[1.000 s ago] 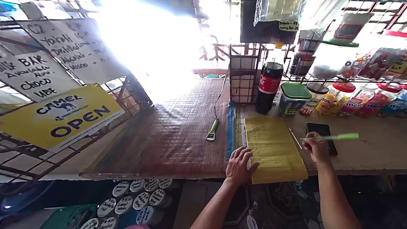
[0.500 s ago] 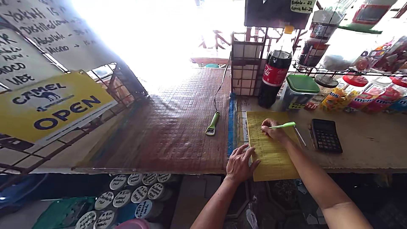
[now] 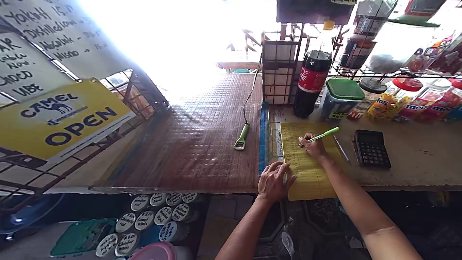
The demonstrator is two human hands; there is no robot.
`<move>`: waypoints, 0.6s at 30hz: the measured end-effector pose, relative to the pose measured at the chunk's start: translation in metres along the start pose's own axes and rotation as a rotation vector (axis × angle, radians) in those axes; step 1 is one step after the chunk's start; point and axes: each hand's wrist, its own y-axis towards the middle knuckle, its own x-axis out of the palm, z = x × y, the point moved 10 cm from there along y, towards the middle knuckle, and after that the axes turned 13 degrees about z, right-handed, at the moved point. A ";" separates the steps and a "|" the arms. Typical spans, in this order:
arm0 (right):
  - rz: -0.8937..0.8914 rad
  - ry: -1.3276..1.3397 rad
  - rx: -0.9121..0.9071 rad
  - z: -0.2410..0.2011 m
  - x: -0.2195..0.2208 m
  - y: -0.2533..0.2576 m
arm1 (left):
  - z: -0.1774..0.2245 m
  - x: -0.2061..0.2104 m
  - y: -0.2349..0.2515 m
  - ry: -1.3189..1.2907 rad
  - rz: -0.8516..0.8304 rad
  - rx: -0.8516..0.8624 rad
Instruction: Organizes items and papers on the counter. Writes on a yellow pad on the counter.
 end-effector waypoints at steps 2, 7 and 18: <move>-0.002 0.074 0.042 0.005 -0.001 0.000 | 0.000 0.000 0.000 0.009 -0.002 0.004; -0.025 0.215 0.054 0.004 0.000 -0.001 | 0.000 0.000 -0.001 0.017 0.004 0.012; -0.043 -0.123 0.011 0.007 -0.003 0.011 | 0.001 0.003 -0.001 0.033 -0.004 0.018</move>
